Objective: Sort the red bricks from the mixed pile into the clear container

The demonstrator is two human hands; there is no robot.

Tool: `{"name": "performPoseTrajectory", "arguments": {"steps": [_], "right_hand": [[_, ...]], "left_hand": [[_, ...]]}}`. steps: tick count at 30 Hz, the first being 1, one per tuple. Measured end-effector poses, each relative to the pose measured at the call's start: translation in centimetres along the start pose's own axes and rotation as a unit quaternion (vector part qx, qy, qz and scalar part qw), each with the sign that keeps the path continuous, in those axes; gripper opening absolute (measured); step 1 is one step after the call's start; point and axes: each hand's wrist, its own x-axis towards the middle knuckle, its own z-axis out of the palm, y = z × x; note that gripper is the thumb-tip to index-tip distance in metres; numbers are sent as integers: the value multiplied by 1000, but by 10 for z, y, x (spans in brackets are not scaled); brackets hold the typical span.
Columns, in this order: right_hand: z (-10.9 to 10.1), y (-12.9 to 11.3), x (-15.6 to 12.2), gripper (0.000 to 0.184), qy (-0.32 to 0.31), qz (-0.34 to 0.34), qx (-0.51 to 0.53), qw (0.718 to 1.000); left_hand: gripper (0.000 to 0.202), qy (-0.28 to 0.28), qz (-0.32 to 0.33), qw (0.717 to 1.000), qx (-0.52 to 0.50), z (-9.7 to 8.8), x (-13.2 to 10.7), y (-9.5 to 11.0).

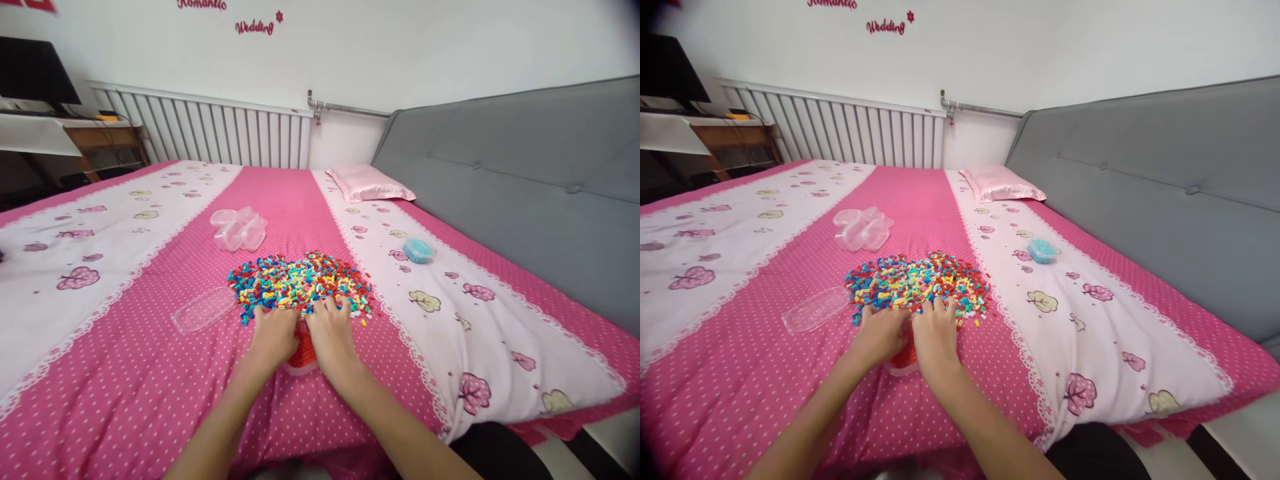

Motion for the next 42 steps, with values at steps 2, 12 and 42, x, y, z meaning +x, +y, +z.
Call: {"name": "performPoseTrajectory", "arguments": {"steps": [2,12,42], "right_hand": [[-2,0,-2,31,-1,7,0,1000],[-5,7,-13,34,-25,34,2,999],[-7,13,-8,36,-38,23,39,998]], "left_hand": [[17,-4,-2,1000,0,-2,-1,0],[26,-1,5,999,-38,2,-2,1],[16,12,28,996,-82,11,7,-4]]}}
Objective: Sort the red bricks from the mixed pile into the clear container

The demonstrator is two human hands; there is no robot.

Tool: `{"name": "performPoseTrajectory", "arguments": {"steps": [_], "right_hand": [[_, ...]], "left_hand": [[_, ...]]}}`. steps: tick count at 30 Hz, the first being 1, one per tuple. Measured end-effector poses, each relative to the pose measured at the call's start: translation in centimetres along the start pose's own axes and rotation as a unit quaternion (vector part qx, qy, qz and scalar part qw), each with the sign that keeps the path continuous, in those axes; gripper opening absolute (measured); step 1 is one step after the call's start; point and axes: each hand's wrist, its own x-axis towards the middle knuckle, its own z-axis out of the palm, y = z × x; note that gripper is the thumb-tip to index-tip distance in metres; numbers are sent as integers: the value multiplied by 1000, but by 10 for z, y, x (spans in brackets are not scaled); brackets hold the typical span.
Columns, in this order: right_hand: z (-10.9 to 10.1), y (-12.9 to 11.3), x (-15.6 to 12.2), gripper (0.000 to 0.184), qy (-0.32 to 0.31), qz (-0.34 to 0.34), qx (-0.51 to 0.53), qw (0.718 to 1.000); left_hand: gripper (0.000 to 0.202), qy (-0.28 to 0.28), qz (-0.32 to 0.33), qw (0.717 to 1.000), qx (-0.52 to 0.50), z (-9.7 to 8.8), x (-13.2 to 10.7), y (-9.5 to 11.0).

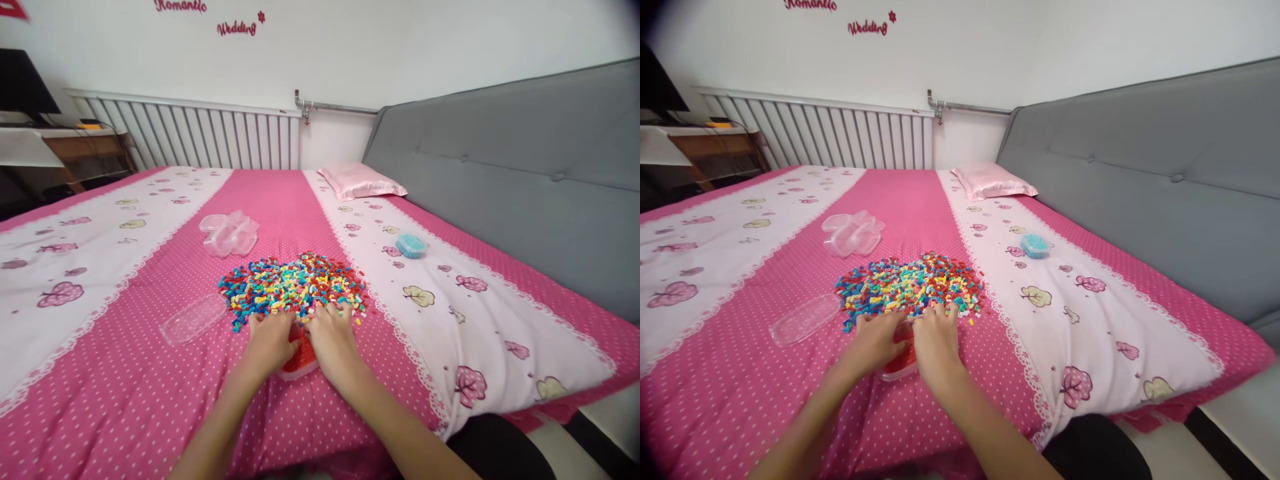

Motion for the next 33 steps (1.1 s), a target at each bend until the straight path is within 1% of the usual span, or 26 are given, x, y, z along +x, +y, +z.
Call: {"name": "performPoseTrajectory", "arguments": {"steps": [7,26,33], "right_hand": [[0,1,1,36,-5,6,4,1000],[1,1,1,37,-7,1,4,1000],[1,1,2,36,-4,1,9,1000]], "left_hand": [[11,3,-1,1000,-5,-1,0,2],[17,8,-13,1000,6,0,0,4],[15,5,-7,1000,-9,-5,-4,1]]}}
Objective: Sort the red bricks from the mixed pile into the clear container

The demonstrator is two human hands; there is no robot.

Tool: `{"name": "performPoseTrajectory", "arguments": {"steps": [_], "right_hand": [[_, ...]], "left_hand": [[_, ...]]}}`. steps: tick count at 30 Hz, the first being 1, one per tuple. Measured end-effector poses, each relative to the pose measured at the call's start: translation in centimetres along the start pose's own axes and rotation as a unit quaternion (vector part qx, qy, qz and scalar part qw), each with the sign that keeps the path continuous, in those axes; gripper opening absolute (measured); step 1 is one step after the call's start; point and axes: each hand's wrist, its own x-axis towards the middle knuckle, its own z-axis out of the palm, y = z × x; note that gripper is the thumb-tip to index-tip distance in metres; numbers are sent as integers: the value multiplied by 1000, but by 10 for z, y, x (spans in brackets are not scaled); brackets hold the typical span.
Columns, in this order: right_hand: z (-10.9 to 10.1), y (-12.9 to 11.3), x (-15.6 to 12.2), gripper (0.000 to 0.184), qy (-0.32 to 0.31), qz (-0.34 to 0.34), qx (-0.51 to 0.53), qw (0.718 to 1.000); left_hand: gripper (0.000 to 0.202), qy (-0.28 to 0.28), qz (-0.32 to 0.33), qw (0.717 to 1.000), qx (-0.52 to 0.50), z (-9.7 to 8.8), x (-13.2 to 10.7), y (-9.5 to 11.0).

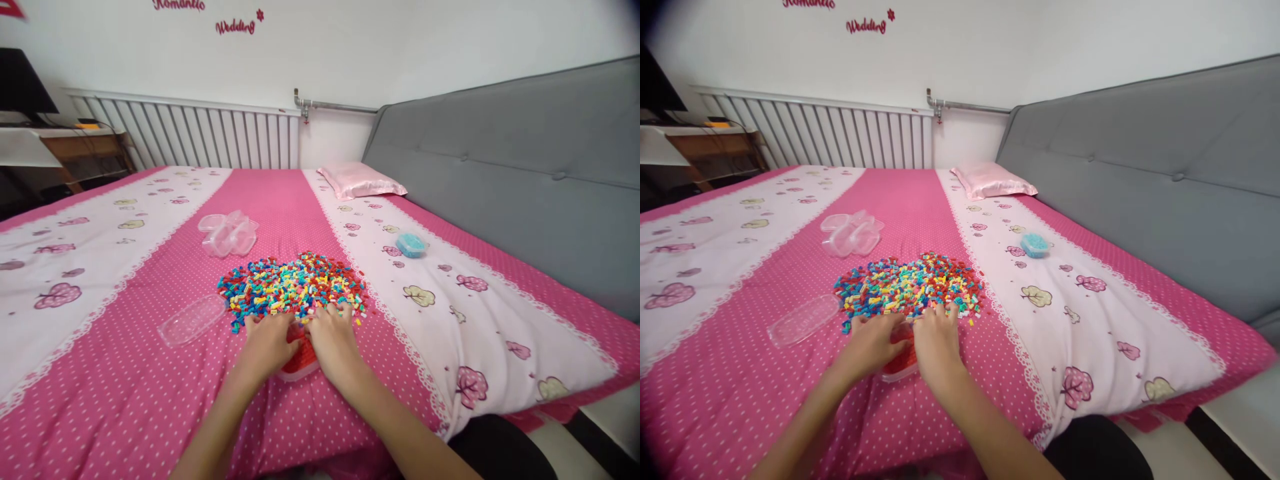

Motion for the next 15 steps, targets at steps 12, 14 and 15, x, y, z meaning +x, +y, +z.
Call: {"name": "performPoseTrajectory", "arguments": {"steps": [12,14,15], "right_hand": [[-22,29,-33,23,38,9,59,998],[-19,32,-39,25,45,-7,82,996],[-17,32,-41,27,47,-15,91,995]], "left_hand": [[42,0,3,1000,-23,9,0,1],[39,0,4,1000,-26,10,1,1],[39,0,5,1000,-26,10,1,1]]}}
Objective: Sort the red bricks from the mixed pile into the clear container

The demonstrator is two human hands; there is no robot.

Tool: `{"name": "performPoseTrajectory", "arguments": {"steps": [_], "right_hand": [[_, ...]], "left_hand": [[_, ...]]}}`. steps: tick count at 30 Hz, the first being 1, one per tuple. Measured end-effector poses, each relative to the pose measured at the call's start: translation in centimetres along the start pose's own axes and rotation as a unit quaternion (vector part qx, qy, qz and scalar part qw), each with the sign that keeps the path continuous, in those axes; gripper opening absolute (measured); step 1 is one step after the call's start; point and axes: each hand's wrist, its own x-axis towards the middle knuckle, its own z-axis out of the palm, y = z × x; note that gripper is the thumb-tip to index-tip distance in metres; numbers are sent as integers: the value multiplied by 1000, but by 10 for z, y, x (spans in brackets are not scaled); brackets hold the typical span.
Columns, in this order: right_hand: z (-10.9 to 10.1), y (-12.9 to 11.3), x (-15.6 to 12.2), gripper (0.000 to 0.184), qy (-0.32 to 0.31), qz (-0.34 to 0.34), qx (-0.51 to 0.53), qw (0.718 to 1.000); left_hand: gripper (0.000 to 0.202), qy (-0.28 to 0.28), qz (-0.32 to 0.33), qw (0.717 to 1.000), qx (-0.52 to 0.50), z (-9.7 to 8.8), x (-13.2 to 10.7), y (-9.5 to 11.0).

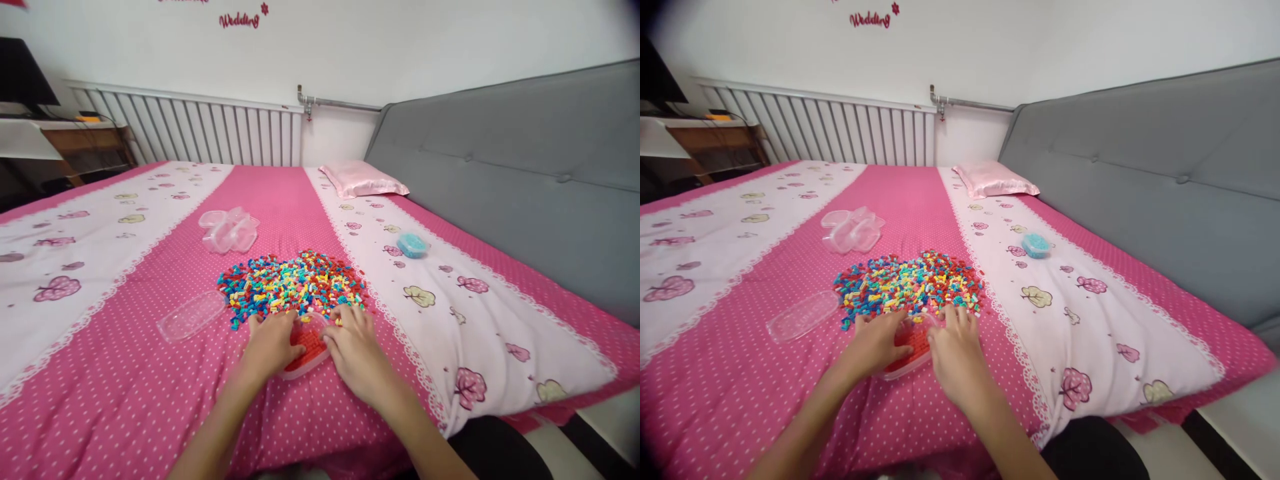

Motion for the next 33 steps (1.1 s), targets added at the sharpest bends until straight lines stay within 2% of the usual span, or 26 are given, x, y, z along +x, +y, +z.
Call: {"name": "performPoseTrajectory", "arguments": {"steps": [5,10,14,22,25,27,28,31,33], "right_hand": [[14,-1,0,38,14,-12,-7,1000],[22,0,2,37,6,-21,-19,1000],[25,2,4,38,-1,-20,-10,1000],[23,1,5,34,19,-12,22,1000],[17,0,6,35,46,-10,52,998],[12,4,6,35,87,-18,101,991],[10,8,6,34,114,-23,131,984],[10,30,3,34,194,-30,218,956],[16,46,-2,34,223,-27,265,938]], "left_hand": [[44,-2,0,1000,3,-1,-1,0],[47,-11,1,1000,-3,-5,-3,0],[40,-12,5,1000,-14,-5,-4,-2],[43,18,9,999,-35,-1,-4,-1],[36,50,3,998,-46,-11,-9,-8],[36,90,-14,994,-60,-23,-19,-22],[39,117,-27,990,-70,-29,-26,-33],[48,264,-45,950,-162,-35,-58,-67],[48,298,-70,933,-189,-25,-83,-85]]}}
